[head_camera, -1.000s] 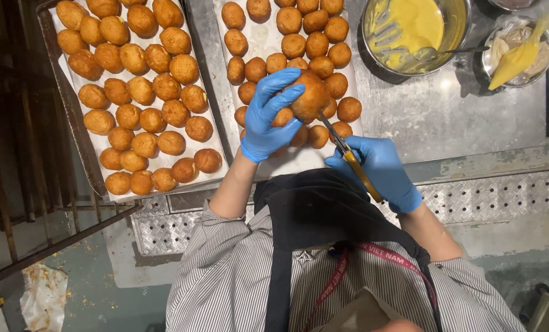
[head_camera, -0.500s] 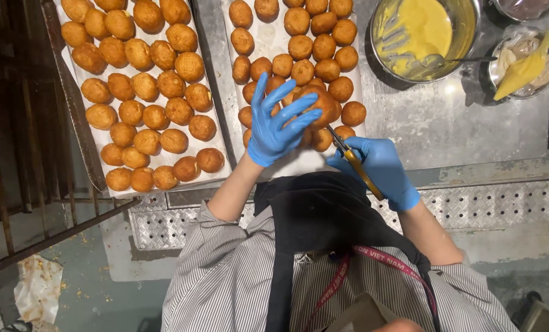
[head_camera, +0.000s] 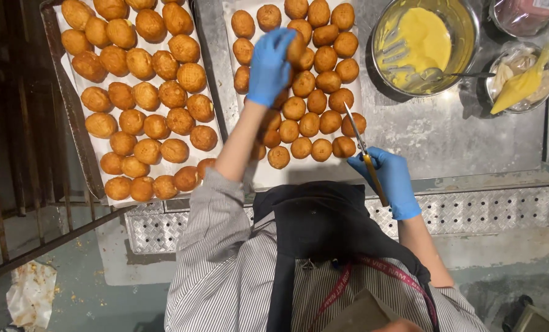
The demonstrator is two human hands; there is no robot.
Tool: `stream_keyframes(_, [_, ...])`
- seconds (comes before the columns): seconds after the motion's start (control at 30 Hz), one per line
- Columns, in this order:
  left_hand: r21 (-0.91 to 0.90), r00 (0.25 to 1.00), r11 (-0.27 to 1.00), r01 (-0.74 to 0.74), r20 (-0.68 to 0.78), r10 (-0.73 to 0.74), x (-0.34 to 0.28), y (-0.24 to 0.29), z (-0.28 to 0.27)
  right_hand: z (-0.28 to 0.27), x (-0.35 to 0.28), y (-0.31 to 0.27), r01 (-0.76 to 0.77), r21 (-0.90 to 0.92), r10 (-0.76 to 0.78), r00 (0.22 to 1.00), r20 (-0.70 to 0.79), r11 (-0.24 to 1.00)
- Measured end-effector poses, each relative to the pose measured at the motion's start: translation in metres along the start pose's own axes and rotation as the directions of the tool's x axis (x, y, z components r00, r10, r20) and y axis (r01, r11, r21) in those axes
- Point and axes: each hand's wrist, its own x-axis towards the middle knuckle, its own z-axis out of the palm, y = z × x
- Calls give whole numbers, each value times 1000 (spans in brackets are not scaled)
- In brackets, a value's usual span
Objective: Use scissors to cut openings into round pastries on a baking tray.
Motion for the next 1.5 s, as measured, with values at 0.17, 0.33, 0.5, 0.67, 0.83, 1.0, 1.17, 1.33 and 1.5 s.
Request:
stream_keyframes(0.17, [501,906,865,1,366,-213,-6,-142,117,-4,-14,0,-194,97,194,981,9,976])
stream_keyframes(0.33, [492,902,864,108,317,-293,17,-118,182,-5,-24,-1,-366,156,375,926,-32,917])
stream_keyframes(0.5, [548,885,797,256,199,-421,18,-115,205,-10,-28,-10,-379,232,393,919,-17,896])
stream_keyframes(0.67, [-221,963,937,271,77,-260,10,-8,90,-10,-29,-2,-414,413,421,903,79,811])
stream_keyframes(0.83, [-642,987,750,159,80,-141,0,98,-29,-16,-23,-11,-317,546,189,942,277,776])
stream_keyframes(1.0, [-726,995,682,83,17,-103,-7,123,-82,-29,-20,-41,-35,474,-129,942,310,880])
stream_keyframes(1.17, [-634,995,772,-43,-93,-21,-10,132,-94,-32,-29,-37,-25,463,-143,935,325,886])
stream_keyframes(1.33, [-580,987,804,-131,-149,53,-14,137,-94,-41,-34,-43,13,316,-117,942,315,949])
stream_keyframes(1.5, [-494,905,764,-414,-312,289,-18,149,-82,-57,-41,-90,-201,495,39,947,318,845])
